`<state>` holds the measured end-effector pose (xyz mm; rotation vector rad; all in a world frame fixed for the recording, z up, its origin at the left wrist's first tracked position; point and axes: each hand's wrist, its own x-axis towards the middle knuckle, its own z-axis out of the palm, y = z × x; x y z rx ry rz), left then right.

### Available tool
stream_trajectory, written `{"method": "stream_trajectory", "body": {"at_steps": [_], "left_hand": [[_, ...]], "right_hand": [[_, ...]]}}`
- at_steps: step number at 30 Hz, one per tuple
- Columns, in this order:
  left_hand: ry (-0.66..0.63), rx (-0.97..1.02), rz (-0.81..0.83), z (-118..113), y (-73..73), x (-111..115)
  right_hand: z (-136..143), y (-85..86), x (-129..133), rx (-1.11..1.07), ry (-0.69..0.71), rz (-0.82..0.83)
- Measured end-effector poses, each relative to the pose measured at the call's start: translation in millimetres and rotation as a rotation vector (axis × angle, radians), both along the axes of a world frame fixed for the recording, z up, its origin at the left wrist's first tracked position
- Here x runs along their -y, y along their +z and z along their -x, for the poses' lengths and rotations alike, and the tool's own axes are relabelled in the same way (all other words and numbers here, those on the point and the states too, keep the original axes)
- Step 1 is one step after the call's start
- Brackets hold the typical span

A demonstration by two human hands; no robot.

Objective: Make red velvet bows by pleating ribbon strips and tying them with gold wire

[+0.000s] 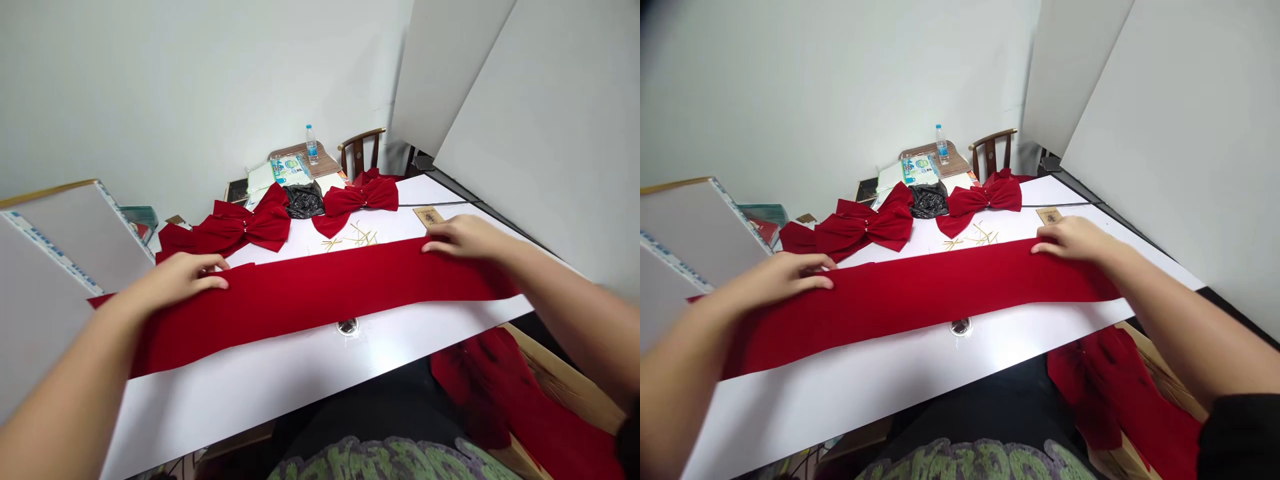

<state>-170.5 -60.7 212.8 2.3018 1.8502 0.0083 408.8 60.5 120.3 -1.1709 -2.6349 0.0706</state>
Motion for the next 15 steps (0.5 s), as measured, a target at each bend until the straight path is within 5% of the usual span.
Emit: {"method": "stream_trajectory", "body": {"at_steps": [4, 7, 11, 15], "left_hand": [[0.029, -0.235, -0.072, -2.4, -62.0, -15.4], [0.025, -0.235, -0.244, -17.5, -91.3, -9.9], [-0.119, 0.106, -0.192, -63.5, -116.1, 8.2], [-0.266, 0.341, 0.066, -105.8, -139.9, 21.0]], "right_hand": [[16.4, -45.0, -11.1, 0.036, 0.000, -0.096], [40.1, -62.5, 4.2, -0.165, -0.038, -0.234], [93.8, -74.1, 65.1, -0.504, -0.038, -0.127], [138.4, -91.2, 127.0, -0.300, 0.024, 0.014]]}}
